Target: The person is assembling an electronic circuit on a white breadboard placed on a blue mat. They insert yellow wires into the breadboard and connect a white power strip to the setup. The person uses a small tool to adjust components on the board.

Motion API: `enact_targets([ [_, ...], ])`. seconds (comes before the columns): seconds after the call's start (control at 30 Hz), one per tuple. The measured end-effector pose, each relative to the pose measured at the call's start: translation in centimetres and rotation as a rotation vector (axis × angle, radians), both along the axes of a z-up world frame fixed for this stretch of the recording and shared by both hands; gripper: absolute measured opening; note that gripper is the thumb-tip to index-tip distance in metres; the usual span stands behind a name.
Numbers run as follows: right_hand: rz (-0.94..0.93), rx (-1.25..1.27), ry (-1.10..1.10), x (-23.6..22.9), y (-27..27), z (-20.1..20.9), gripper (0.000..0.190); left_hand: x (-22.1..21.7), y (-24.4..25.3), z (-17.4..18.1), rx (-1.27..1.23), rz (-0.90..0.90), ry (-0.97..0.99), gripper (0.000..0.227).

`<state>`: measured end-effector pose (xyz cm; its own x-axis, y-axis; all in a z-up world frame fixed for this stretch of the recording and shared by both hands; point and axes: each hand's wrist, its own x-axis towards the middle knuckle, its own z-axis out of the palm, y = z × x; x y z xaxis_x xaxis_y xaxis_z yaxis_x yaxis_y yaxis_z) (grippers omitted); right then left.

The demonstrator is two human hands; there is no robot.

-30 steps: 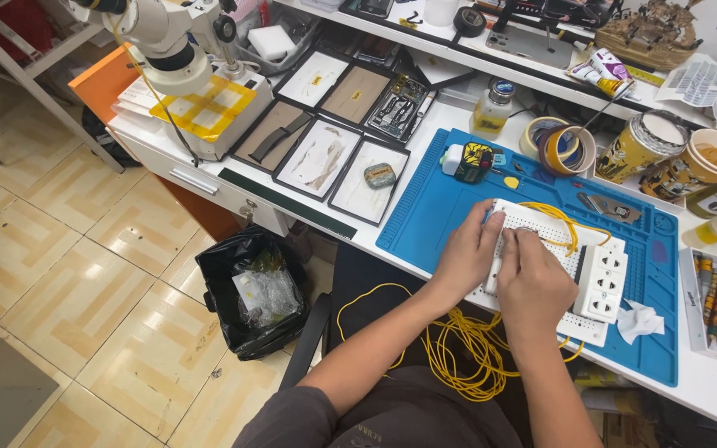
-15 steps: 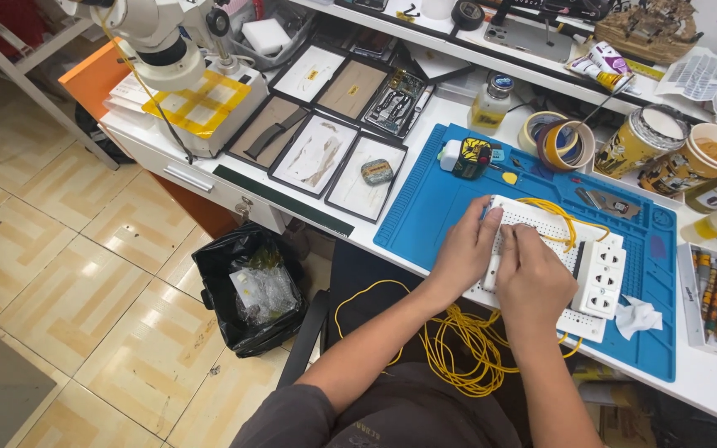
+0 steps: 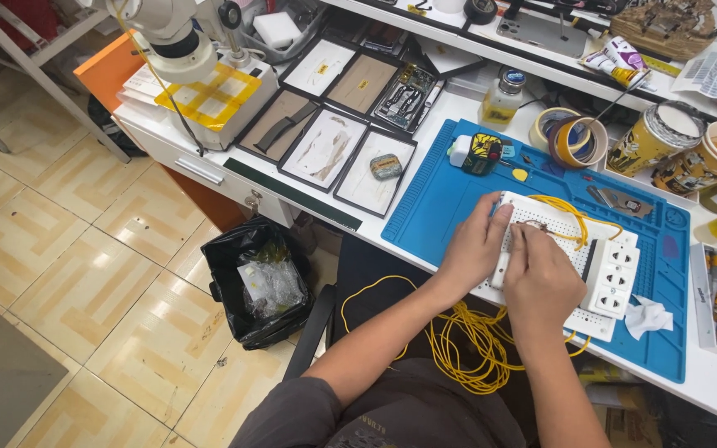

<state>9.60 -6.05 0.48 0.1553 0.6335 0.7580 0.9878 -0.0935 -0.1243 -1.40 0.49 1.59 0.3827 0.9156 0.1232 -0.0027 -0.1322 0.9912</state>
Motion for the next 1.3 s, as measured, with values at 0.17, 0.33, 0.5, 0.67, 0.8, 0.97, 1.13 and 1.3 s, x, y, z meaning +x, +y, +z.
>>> enact_targets([
  [0.17,0.009,0.009,0.018,0.1,-0.3,-0.8,0.018,-0.2,-0.4,0.1,0.002,0.001,-0.008,0.075],
  [0.33,0.014,-0.011,0.068,0.2,-0.6,-1.3,0.021,-0.3,-0.3,0.2,-0.004,-0.004,-0.022,0.076],
  [0.5,0.000,0.144,-0.129,2.0,0.0,-4.0,0.012,-0.2,0.0,0.4,-0.069,-0.054,0.034,0.078],
  [0.67,-0.028,0.147,-0.150,2.1,0.2,-4.4,0.012,-0.1,0.2,0.0,-0.078,-0.056,0.034,0.078],
  [0.8,-0.011,0.147,-0.125,1.6,0.1,-3.6,0.014,0.2,0.3,-0.3,-0.051,-0.039,0.033,0.076],
  [0.97,-0.003,0.198,-0.054,1.1,0.2,-3.4,0.020,1.0,0.6,-1.0,-0.080,-0.026,0.060,0.070],
  [1.13,0.238,0.274,0.217,-0.9,-2.3,1.4,0.024,0.9,0.6,-1.0,-0.082,-0.028,0.050,0.071],
  [1.3,0.667,-0.075,0.278,-2.4,-11.3,11.6,0.021,1.4,1.1,-1.7,-0.097,0.003,0.036,0.065],
])
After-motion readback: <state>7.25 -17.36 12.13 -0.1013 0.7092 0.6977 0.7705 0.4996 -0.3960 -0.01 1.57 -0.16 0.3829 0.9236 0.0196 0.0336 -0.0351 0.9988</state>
